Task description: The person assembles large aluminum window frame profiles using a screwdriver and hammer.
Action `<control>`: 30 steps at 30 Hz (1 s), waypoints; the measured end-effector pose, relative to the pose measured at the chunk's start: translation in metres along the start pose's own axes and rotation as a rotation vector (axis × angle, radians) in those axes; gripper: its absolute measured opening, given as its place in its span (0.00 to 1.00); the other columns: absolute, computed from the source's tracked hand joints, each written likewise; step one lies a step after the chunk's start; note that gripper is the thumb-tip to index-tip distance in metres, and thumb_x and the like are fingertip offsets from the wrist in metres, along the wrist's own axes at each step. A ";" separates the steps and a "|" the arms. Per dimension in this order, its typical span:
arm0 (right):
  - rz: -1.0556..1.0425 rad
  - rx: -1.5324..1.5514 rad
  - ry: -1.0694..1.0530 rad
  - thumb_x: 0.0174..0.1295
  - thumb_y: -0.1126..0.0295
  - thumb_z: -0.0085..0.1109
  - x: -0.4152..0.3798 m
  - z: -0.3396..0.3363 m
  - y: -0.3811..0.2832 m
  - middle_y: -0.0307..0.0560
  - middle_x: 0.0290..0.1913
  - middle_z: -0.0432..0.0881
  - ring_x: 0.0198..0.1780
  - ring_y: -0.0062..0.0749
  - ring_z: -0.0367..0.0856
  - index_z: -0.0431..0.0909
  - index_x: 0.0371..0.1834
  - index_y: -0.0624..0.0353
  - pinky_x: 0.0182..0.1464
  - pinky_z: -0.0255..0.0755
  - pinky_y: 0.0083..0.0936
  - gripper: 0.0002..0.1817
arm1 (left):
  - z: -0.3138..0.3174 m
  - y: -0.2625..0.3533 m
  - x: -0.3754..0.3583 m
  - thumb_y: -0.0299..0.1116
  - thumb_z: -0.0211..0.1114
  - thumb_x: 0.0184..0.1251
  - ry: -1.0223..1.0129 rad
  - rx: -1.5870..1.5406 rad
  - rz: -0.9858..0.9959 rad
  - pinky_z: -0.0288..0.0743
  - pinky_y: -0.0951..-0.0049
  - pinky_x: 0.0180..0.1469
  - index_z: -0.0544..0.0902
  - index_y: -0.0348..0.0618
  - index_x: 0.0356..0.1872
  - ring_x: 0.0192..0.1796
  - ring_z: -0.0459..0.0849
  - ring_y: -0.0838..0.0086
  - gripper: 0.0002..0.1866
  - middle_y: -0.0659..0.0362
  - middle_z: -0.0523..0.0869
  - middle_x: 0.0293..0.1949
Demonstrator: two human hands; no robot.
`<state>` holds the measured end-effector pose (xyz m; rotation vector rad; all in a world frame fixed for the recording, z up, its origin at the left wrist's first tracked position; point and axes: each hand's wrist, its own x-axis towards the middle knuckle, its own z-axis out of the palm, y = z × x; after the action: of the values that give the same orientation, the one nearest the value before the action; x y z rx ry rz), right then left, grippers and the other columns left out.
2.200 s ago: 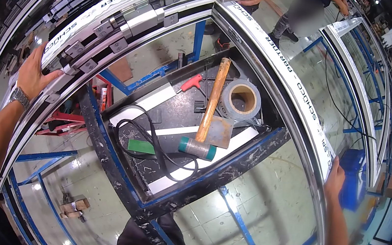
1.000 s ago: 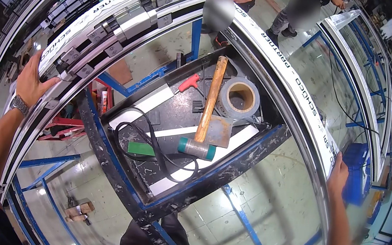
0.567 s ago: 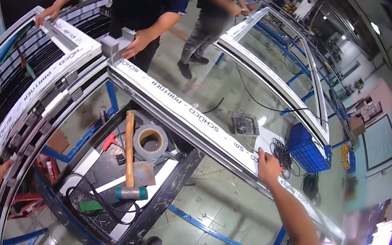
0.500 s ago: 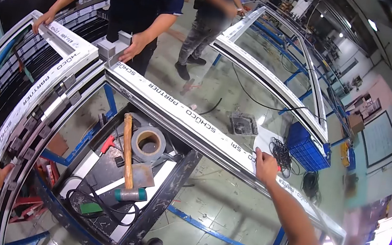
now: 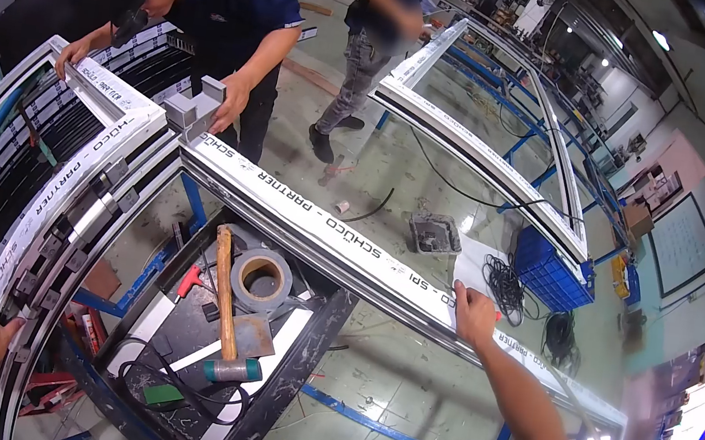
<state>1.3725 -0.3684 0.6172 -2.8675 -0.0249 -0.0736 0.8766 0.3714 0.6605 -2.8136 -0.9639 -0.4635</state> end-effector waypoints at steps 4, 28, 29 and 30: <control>0.015 0.004 -0.003 0.73 0.43 0.47 0.001 -0.002 -0.002 0.69 0.34 0.85 0.41 0.66 0.84 0.87 0.32 0.64 0.49 0.74 0.51 0.33 | 0.005 -0.006 0.000 0.60 0.74 0.41 0.025 -0.008 0.030 0.69 0.49 0.66 0.63 0.34 0.75 0.64 0.75 0.37 0.60 0.35 0.76 0.64; -0.047 0.031 0.187 0.75 0.43 0.49 0.007 0.023 0.017 0.69 0.32 0.84 0.35 0.55 0.85 0.86 0.35 0.68 0.44 0.73 0.45 0.34 | -0.022 0.025 0.006 0.66 0.77 0.46 -0.059 0.047 0.053 0.71 0.50 0.65 0.68 0.31 0.71 0.62 0.78 0.40 0.58 0.36 0.80 0.61; -0.032 0.091 0.121 0.75 0.43 0.49 0.008 0.021 0.016 0.66 0.29 0.84 0.32 0.48 0.83 0.85 0.34 0.69 0.42 0.72 0.44 0.34 | -0.026 0.031 0.008 0.68 0.76 0.48 -0.081 0.074 0.018 0.71 0.50 0.65 0.69 0.32 0.70 0.62 0.78 0.40 0.57 0.37 0.80 0.61; -0.027 0.049 0.113 0.75 0.43 0.49 0.010 0.022 0.019 0.64 0.26 0.82 0.29 0.44 0.81 0.85 0.34 0.70 0.40 0.71 0.43 0.35 | -0.028 0.033 0.008 0.69 0.75 0.48 -0.073 0.095 0.032 0.72 0.50 0.64 0.69 0.33 0.70 0.62 0.79 0.40 0.57 0.37 0.80 0.60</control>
<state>1.3838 -0.3807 0.5913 -2.8092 -0.0431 -0.2372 0.8964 0.3441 0.6885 -2.7733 -0.9265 -0.3044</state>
